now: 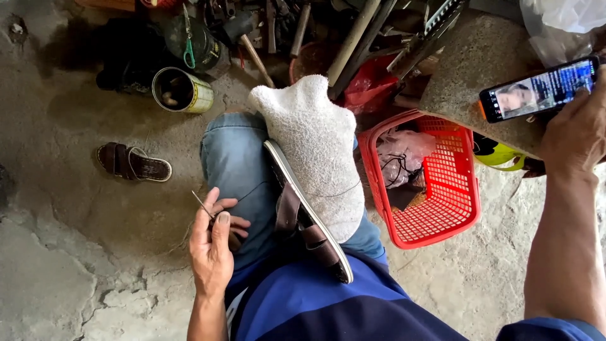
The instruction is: Hand-sewing the sole of a brown sandal using a needle and thread in a workshop environment.
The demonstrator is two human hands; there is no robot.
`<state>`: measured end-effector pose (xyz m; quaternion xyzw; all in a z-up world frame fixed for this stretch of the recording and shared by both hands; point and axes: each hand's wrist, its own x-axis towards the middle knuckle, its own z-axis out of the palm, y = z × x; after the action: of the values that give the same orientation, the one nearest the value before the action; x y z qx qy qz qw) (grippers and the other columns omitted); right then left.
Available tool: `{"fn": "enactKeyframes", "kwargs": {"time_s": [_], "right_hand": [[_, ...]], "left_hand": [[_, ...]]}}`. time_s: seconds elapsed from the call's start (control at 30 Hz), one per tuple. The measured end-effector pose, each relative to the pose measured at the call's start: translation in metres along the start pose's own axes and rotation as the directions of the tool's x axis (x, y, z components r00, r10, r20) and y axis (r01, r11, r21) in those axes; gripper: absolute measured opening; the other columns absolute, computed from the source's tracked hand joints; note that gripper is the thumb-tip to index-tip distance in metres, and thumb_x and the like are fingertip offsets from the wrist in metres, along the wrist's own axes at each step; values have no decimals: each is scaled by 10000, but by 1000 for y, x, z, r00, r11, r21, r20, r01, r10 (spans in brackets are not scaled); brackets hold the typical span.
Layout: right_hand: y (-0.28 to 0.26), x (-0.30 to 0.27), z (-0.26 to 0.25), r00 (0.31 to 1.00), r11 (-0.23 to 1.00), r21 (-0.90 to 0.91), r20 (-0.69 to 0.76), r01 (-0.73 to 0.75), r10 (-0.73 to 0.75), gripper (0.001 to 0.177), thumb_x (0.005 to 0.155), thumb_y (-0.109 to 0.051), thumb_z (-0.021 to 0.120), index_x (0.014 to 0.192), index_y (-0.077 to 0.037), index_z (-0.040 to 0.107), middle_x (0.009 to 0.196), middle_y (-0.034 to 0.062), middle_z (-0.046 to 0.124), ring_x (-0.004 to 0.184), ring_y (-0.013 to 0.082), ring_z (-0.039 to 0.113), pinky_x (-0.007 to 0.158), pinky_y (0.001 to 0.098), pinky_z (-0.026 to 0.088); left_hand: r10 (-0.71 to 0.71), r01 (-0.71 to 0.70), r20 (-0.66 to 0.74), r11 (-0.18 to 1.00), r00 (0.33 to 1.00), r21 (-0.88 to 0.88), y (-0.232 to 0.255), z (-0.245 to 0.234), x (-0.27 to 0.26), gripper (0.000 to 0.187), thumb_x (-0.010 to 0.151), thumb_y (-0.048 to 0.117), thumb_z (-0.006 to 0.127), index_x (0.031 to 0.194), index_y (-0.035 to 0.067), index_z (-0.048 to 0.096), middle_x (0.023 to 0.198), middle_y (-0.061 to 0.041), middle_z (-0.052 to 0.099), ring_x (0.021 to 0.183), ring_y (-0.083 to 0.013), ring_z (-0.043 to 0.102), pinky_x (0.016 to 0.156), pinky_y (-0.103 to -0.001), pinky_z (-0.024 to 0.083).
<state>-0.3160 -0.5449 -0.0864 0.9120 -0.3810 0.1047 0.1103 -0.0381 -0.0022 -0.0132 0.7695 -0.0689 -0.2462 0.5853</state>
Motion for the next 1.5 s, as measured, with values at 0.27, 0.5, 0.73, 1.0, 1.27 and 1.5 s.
{"fn": "enactKeyframes", "kwargs": {"time_s": [0.27, 0.5, 0.73, 1.0, 1.27, 1.5], "right_hand": [[-7, -1, -8, 999, 999, -47, -35, 3, -5, 362, 1264, -53, 464, 1619, 1, 421, 1244, 233, 805, 914, 312, 811, 651, 369, 626], [-94, 4, -58, 902, 900, 236, -329, 366, -281, 256, 1141, 185, 681, 1355, 69, 602, 1092, 181, 610, 958, 322, 595, 713, 397, 565], [-254, -71, -105, 912, 637, 703, -41, 316, -407, 675, 746, -42, 884, 1340, -58, 562, 1369, 147, 589, 1351, 369, 536, 1203, 541, 440], [-317, -88, -130, 829, 537, 798, 88, 273, -552, 463, 916, -358, 714, 1311, -120, 673, 1604, 212, 318, 1520, 443, 259, 1210, 592, 323], [-280, -87, -161, 826, 156, 960, 281, -234, -488, 98, 891, -145, 668, 821, -95, 621, 1377, 161, 602, 1389, 371, 504, 1167, 526, 437], [-255, -129, -166, 742, -162, 814, 401, -557, -537, 884, 729, -637, 837, 1293, 10, 624, 1298, 128, 546, 927, 164, 561, 677, 268, 501]], "left_hand": [[9, -9, 7, 1000, 1000, 21, 1, 0, 2, 461, 1040, 108, 477, 1486, -5, 448, 1231, -153, 650, 794, -211, 703, 650, -275, 576], [240, -247, 67, 959, 968, 140, -17, -22, 1, 530, 1025, -9, 550, 1506, 201, 475, 1287, -124, 687, 651, -78, 588, 487, -155, 451], [128, -83, -39, 815, 991, 573, 19, -31, 4, 271, 954, 25, 667, 1221, -6, 633, 955, -101, 724, 691, -204, 676, 560, -320, 565], [63, -40, -13, 772, 998, 635, 28, -52, 3, 318, 925, 14, 649, 1238, 13, 710, 979, -70, 721, 740, -189, 654, 648, -300, 512], [-30, 140, -204, 824, 979, 549, 13, -69, -5, 246, 988, 96, 642, 1223, 33, 681, 866, -64, 707, 682, -178, 658, 613, -304, 509], [-66, 99, -83, 865, 994, 493, 24, -54, 4, 440, 960, 128, 638, 1390, 38, 612, 718, -54, 704, 462, -148, 563, 445, -288, 454]]}}
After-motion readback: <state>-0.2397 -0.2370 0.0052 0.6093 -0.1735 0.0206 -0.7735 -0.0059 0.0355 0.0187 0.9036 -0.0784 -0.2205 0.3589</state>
